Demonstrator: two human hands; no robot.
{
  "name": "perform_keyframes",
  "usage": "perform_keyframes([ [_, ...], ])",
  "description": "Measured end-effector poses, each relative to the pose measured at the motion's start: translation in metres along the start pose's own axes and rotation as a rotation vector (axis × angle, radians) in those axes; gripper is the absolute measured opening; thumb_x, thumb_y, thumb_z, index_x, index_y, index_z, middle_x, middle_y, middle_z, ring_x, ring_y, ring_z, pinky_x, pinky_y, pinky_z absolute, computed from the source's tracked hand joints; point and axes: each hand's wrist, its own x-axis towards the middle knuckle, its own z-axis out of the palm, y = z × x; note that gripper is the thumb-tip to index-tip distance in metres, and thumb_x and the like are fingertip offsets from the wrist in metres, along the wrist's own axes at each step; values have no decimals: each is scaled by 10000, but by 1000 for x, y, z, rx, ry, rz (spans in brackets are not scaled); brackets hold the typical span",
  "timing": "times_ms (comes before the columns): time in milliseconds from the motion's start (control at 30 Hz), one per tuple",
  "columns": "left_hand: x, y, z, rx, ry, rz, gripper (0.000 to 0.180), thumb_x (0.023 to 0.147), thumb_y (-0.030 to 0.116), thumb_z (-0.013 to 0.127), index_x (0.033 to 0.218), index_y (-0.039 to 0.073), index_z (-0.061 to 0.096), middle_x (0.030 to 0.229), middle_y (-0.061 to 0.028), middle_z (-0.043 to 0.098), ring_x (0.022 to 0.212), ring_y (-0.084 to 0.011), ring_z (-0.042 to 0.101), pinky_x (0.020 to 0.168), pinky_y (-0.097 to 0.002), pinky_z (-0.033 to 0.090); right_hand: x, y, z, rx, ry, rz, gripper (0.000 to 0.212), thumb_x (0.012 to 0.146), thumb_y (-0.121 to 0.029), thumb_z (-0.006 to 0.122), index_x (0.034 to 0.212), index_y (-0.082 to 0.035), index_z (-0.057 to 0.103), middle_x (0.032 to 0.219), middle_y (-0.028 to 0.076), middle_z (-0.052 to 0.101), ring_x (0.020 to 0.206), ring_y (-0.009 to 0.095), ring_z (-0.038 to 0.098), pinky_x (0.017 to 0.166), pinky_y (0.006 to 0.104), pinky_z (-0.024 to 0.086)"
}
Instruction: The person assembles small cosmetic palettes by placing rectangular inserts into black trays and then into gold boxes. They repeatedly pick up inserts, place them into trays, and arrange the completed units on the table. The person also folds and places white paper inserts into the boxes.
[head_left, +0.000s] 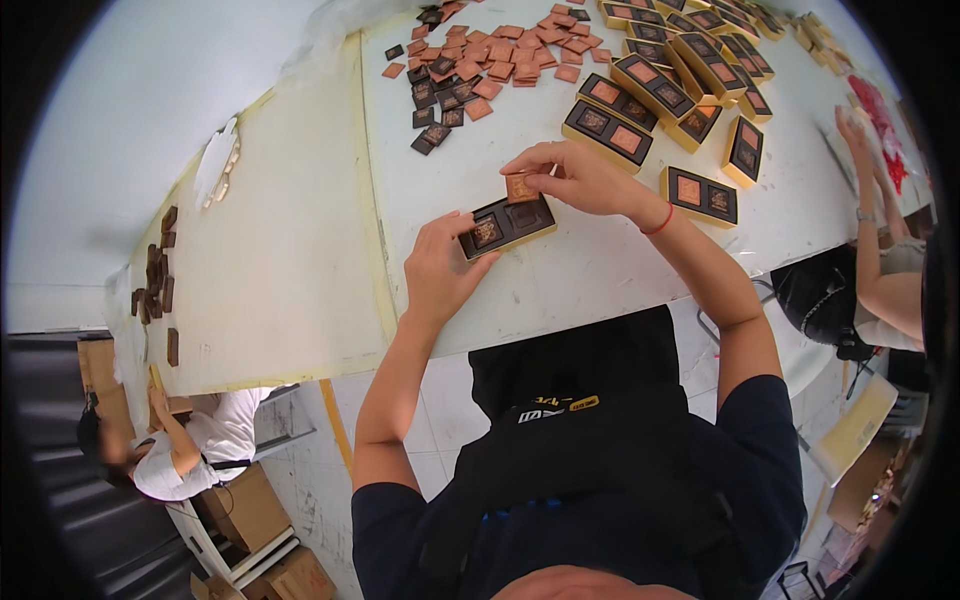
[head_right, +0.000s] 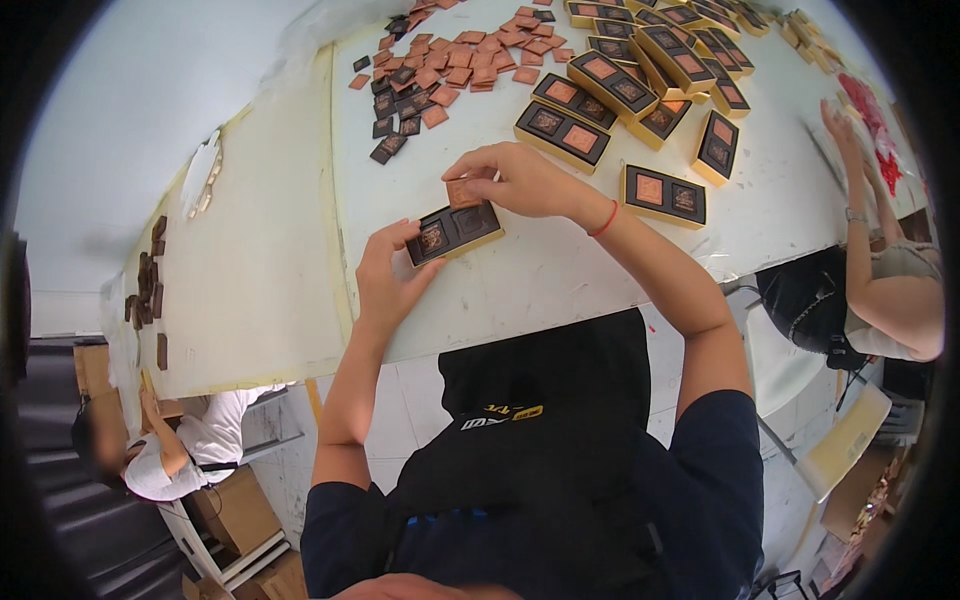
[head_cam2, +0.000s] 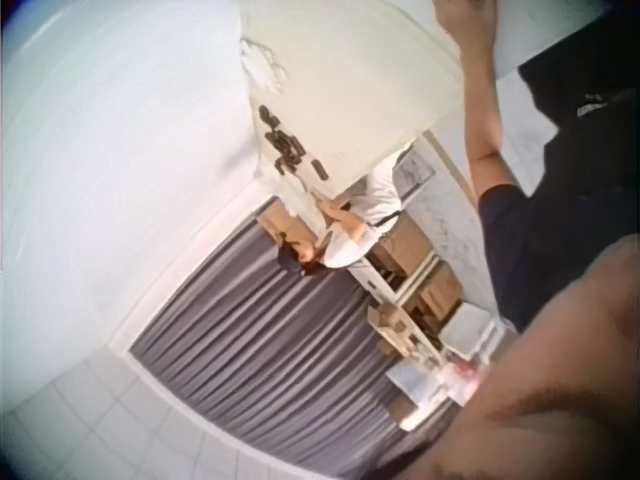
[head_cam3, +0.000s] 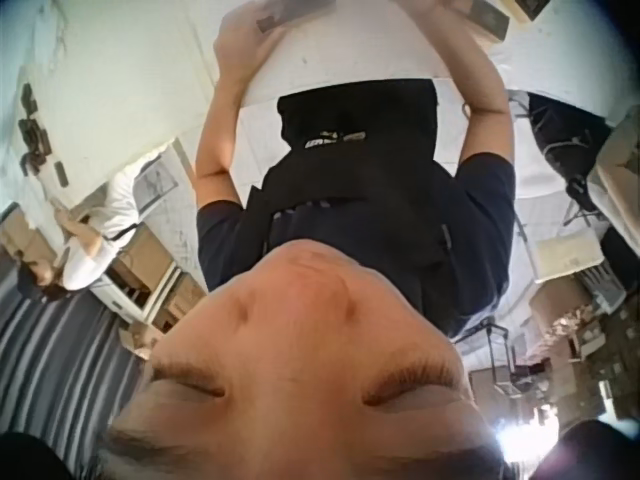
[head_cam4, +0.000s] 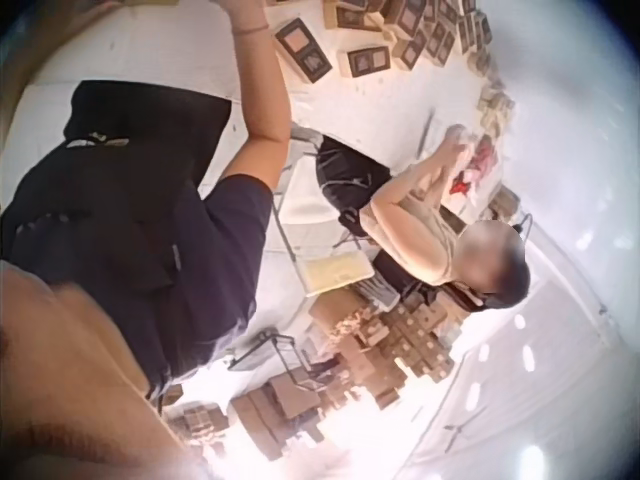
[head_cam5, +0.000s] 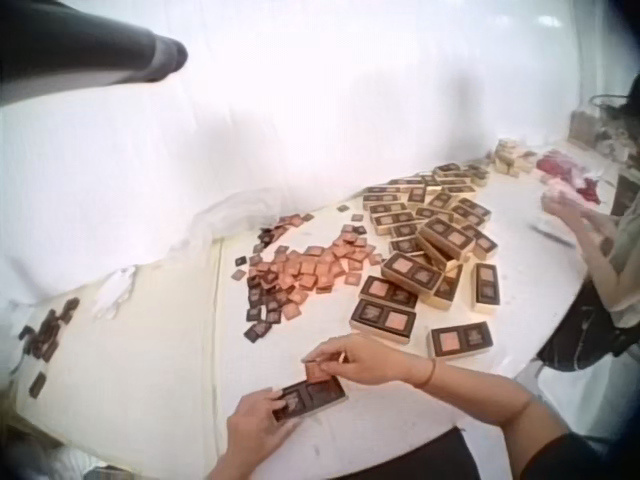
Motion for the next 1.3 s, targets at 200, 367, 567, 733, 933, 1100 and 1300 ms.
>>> perform_keyframes([
  [200, -6, -3, 1, -75, -34, -98, 787, 697, 180, 907, 1347, 50, 483, 1179, -99, 676, 1064, -251, 660, 861, -361, 568, -3, -9, 7, -4, -35, 20, 184, 907, -53, 611, 1084, -30, 655, 853, 109, 725, 762, 221, 668, 726, 337, 533],
  [367, -6, -2, 2, -84, -45, -97, 839, 705, 171, 898, 1398, 62, 438, 1186, -96, 673, 1087, -247, 644, 860, -360, 558, -6, -9, 7, -66, -22, 37, 237, 912, -10, 614, 1140, -47, 668, 835, 63, 684, 755, 141, 629, 705, 288, 518],
  [567, -6, -1, 2, -68, -65, -96, 842, 711, 166, 893, 1410, 71, 434, 1194, -89, 669, 1090, -247, 633, 855, -362, 551, -17, 5, 18, 164, 116, 12, 352, 898, -45, 653, 1249, -61, 668, 783, 27, 647, 768, 96, 617, 632, 256, 491],
  [733, -6, -2, 1, -54, -70, -86, 832, 712, 170, 893, 1409, 75, 448, 1192, -84, 665, 1098, -246, 623, 848, -361, 551, -32, -7, 40, -91, 295, 183, 234, 847, -151, 767, 1036, -53, 668, 850, 31, 617, 750, 129, 588, 632, 289, 472],
  [933, -4, 3, 0, -49, -71, -87, 816, 714, 155, 888, 1406, 75, 463, 1196, -87, 659, 1097, -250, 625, 848, -358, 553, -37, -6, 52, -412, 408, 0, 272, 791, -211, 823, 904, -67, 622, 920, 64, 628, 807, 238, 585, 680, 343, 485],
  [1100, -7, 1, 3, -69, -60, -101, 796, 715, 137, 884, 1396, 65, 478, 1210, -106, 648, 1113, -262, 623, 857, -361, 551, -35, 15, 62, -483, 463, -299, 186, 791, -176, 789, 881, -91, 650, 992, 65, 639, 894, 281, 606, 805, 408, 479],
  [1300, -7, 0, -1, -50, -101, -78, 755, 725, 115, 872, 1378, 53, 499, 1207, -130, 646, 1109, -273, 636, 885, -371, 545, -63, -11, 58, -773, 258, -385, 253, 822, -176, 770, 1013, -76, 637, 1313, 128, 574, 1255, 321, 535, 963, 397, 466],
])
